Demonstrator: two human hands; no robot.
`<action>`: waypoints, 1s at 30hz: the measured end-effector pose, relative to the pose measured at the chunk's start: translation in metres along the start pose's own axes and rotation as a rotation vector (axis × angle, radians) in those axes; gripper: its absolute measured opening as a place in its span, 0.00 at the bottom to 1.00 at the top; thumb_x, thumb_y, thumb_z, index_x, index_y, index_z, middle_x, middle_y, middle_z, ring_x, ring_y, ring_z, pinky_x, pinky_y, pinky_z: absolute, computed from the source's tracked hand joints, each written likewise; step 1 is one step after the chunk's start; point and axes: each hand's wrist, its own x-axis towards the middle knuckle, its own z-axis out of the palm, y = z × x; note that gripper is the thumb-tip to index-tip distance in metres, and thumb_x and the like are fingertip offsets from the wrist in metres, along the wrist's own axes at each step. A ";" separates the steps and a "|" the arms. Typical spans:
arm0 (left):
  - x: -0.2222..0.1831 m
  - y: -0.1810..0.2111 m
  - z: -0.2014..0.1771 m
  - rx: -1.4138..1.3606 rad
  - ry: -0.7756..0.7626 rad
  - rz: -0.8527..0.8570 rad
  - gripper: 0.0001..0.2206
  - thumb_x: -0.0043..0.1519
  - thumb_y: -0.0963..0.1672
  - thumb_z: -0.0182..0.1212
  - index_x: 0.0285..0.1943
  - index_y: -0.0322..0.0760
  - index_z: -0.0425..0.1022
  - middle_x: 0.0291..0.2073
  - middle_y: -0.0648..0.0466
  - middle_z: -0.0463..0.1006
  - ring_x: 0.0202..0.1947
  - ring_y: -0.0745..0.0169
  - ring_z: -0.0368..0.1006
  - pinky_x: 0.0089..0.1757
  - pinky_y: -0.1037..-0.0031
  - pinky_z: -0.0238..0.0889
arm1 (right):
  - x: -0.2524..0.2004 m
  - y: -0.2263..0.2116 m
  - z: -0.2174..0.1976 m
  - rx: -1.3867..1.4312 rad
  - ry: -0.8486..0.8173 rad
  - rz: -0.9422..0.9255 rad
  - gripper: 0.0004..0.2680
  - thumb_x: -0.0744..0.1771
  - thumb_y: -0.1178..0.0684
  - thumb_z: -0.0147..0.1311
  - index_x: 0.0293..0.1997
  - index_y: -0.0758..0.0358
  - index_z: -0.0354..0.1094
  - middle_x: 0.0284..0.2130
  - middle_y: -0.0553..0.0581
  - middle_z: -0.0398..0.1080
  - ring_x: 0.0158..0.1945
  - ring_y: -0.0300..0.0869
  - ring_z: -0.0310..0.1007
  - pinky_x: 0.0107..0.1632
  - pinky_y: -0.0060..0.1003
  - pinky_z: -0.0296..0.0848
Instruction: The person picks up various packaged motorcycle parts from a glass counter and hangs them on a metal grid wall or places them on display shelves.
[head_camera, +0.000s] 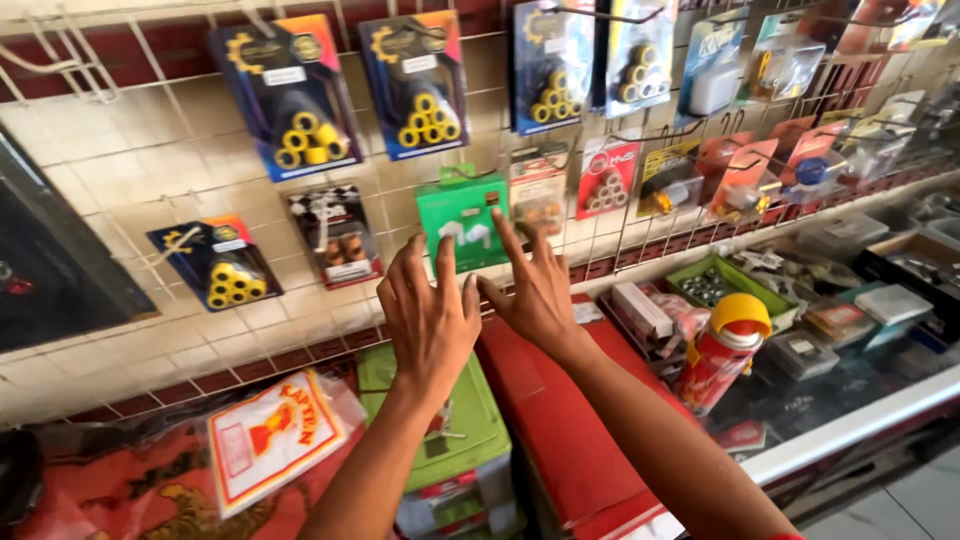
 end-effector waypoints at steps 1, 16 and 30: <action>0.001 0.010 0.007 0.008 -0.005 -0.005 0.28 0.56 0.45 0.70 0.66 0.35 0.67 0.63 0.39 0.64 0.62 0.37 0.63 0.55 0.48 0.58 | -0.002 0.009 -0.004 0.032 -0.010 -0.033 0.36 0.62 0.45 0.66 0.78 0.46 0.45 0.62 0.68 0.59 0.60 0.63 0.65 0.56 0.57 0.64; 0.032 0.147 0.141 -0.272 0.137 -0.202 0.28 0.59 0.39 0.67 0.69 0.32 0.61 0.67 0.35 0.61 0.66 0.30 0.62 0.61 0.53 0.62 | 0.011 0.143 -0.050 0.236 0.286 0.115 0.18 0.65 0.59 0.60 0.62 0.61 0.64 0.54 0.67 0.66 0.60 0.62 0.64 0.61 0.53 0.65; 0.043 0.137 0.184 0.149 0.024 -0.281 0.27 0.55 0.43 0.71 0.63 0.34 0.67 0.64 0.36 0.61 0.62 0.31 0.60 0.56 0.51 0.64 | 0.041 0.173 -0.038 0.083 0.306 0.158 0.28 0.62 0.54 0.66 0.71 0.54 0.58 0.69 0.76 0.51 0.68 0.70 0.54 0.66 0.60 0.57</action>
